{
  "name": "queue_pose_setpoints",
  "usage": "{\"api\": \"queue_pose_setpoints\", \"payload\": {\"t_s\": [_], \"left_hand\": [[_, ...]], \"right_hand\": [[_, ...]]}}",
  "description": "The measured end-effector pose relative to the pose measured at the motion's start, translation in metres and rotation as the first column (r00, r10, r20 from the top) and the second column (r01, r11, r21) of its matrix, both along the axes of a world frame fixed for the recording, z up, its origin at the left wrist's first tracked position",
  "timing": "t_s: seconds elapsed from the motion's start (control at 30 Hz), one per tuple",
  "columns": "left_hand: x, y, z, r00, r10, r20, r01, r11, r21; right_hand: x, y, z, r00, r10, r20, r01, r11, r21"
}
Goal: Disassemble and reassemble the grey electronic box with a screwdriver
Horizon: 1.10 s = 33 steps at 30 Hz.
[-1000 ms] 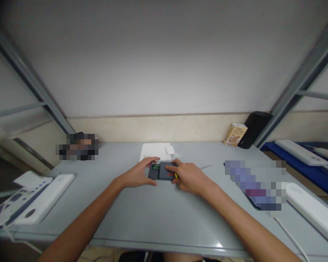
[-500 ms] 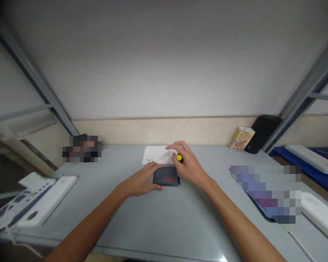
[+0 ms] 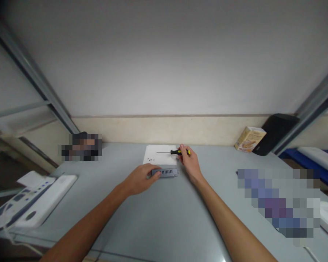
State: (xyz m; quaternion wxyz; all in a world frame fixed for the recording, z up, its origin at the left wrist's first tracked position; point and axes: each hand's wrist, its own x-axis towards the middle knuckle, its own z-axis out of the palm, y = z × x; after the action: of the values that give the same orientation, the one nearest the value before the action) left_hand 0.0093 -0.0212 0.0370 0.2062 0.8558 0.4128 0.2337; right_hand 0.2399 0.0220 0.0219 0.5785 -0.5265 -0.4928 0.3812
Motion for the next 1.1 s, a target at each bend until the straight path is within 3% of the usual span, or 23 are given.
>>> {"api": "queue_pose_setpoints", "payload": {"t_s": [0.13, 0.23, 0.33, 0.4, 0.47, 0.6, 0.77, 1.1], "left_hand": [[0.004, 0.004, -0.004, 0.988, 0.108, 0.111, -0.096, 0.989, -0.110], [0.001, 0.008, -0.006, 0.983, 0.092, 0.158, -0.071, 0.989, -0.130], [-0.008, 0.018, -0.008, 0.972, 0.093, 0.215, -0.085, 0.995, -0.048], [-0.016, 0.027, -0.012, 0.953, 0.173, 0.249, -0.192, 0.980, 0.054], [-0.023, 0.037, -0.018, 0.950, 0.226, 0.214, -0.269, 0.943, 0.195], [-0.032, 0.047, -0.031, 0.980, 0.193, 0.049, -0.198, 0.922, 0.333], [-0.033, 0.045, -0.039, 0.977, 0.202, -0.061, -0.170, 0.924, 0.342], [-0.031, 0.044, -0.036, 0.963, 0.263, -0.056, -0.228, 0.907, 0.353]], "right_hand": [[0.000, 0.001, -0.004, 0.999, 0.021, 0.028, -0.021, 1.000, -0.019], [-0.002, -0.002, -0.005, 0.992, 0.060, 0.109, -0.059, 0.998, -0.019], [-0.004, -0.006, -0.004, 0.983, 0.075, 0.165, -0.071, 0.997, -0.026], [-0.005, -0.007, -0.003, 0.978, 0.078, 0.195, -0.073, 0.997, -0.029], [-0.005, -0.007, -0.003, 0.975, 0.087, 0.206, -0.084, 0.996, -0.024], [-0.005, -0.005, -0.003, 0.975, 0.097, 0.199, -0.097, 0.995, -0.013], [-0.005, -0.006, -0.003, 0.974, 0.090, 0.208, -0.091, 0.996, -0.005], [0.000, -0.004, -0.001, 0.985, 0.059, 0.161, -0.060, 0.998, 0.002]]}}
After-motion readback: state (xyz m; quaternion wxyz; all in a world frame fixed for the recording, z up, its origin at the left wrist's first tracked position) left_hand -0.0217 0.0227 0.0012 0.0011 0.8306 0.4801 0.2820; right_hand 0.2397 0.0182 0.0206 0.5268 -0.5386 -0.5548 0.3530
